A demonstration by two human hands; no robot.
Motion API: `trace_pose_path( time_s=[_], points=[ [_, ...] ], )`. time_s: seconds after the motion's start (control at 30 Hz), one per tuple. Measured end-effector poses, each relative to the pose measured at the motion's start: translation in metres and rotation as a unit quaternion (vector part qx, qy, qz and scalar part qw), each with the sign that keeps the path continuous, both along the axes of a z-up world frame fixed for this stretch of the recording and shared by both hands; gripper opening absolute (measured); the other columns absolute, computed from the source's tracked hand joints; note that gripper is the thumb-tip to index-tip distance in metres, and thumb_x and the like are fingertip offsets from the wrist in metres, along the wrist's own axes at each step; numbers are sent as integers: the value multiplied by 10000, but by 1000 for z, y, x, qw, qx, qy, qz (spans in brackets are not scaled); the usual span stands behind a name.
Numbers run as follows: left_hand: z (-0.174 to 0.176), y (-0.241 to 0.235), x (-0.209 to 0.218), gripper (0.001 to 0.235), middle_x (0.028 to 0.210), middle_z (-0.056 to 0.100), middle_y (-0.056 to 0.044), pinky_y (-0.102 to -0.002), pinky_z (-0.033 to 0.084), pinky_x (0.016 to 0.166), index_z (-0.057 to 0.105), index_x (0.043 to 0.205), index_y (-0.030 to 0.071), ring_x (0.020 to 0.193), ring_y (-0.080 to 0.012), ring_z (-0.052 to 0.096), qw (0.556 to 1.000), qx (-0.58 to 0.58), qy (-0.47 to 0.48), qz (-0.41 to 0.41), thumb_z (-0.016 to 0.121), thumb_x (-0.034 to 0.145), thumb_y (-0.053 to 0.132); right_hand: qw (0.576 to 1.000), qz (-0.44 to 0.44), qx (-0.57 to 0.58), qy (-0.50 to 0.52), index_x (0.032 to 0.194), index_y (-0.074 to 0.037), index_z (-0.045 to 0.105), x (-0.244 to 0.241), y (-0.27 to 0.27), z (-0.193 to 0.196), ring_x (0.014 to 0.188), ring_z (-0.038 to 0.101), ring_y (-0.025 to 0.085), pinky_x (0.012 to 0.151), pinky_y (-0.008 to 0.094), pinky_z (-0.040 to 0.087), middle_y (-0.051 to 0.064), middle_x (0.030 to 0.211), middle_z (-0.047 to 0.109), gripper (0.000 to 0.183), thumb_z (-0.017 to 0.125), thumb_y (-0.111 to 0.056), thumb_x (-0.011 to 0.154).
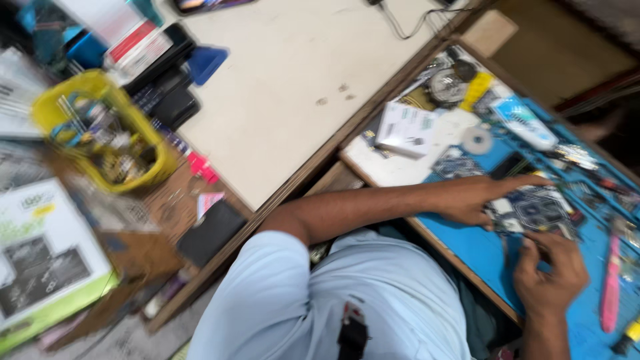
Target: The person is working on a small electronic circuit board, using a metal tool to scrape and clean specific areas on the board. They repeatedly turn the board over and adjust their grip while continuing to work on different sections.
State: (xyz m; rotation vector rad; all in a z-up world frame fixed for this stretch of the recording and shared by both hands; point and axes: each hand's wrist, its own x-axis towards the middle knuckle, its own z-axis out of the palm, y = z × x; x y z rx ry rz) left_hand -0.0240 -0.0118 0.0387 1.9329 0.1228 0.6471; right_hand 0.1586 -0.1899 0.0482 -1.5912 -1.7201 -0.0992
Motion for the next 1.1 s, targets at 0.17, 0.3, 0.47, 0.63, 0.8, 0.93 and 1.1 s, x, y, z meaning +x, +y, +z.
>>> trace_pose_path(
  time_s=[0.17, 0.3, 0.47, 0.63, 0.8, 0.93, 1.1],
  points=[
    [25, -7, -12, 1113, 978, 791, -158, -426, 617, 773, 119, 1655, 193, 864, -296, 802, 999, -8, 42, 22, 800, 785, 56, 1000, -22, 2, 22, 1039, -34, 734, -11, 10, 18, 787, 686, 217, 718, 301, 548, 118, 994, 714, 117, 743, -16, 924],
    [37, -12, -12, 1135, 980, 759, -206, -448, 601, 765, 172, 1625, 185, 880, -354, 760, 996, 34, 58, 63, 869, 736, 70, 998, -6, -9, 67, 1068, -28, 734, -14, 9, 27, 788, 706, 191, 705, 289, 563, 117, 982, 706, 167, 710, -13, 903],
    [39, -12, -10, 1126, 1007, 757, -208, -441, 612, 766, 181, 1607, 183, 869, -348, 771, 995, 13, 80, 64, 873, 726, 76, 995, -17, -21, 97, 1060, -27, 740, -12, 9, 30, 753, 701, 167, 675, 278, 553, 106, 946, 702, 163, 717, -15, 898],
    [38, -13, -10, 1138, 1184, 705, -241, -441, 601, 847, 187, 1581, 160, 1025, -366, 735, 996, 25, 19, 78, 905, 705, 55, 994, -16, -14, 103, 1040, -23, 736, -10, 9, 28, 759, 706, 161, 679, 276, 557, 102, 954, 703, 148, 717, -11, 893],
    [41, -13, -9, 1120, 1168, 721, -224, -426, 606, 880, 134, 1609, 189, 1010, -349, 747, 995, -7, 74, 73, 848, 759, 45, 993, -19, 2, 115, 1013, -14, 712, -7, 10, 28, 791, 714, 159, 695, 273, 565, 97, 995, 707, 107, 706, -9, 907],
    [43, -14, -11, 1120, 1149, 724, -226, -425, 609, 895, 96, 1619, 201, 1005, -346, 750, 994, -16, 87, 61, 815, 778, 32, 992, -28, -1, 119, 1006, -15, 708, -9, 10, 28, 790, 717, 161, 690, 273, 571, 95, 1007, 714, 102, 707, -11, 904],
    [44, -13, -12, 1130, 1141, 710, -240, -429, 608, 904, 58, 1623, 202, 996, -361, 747, 992, 0, 111, 62, 795, 784, 31, 995, -26, -7, 91, 1002, -24, 722, -10, 11, 29, 790, 720, 182, 691, 292, 576, 101, 1001, 718, 129, 706, -8, 876]
  ],
)
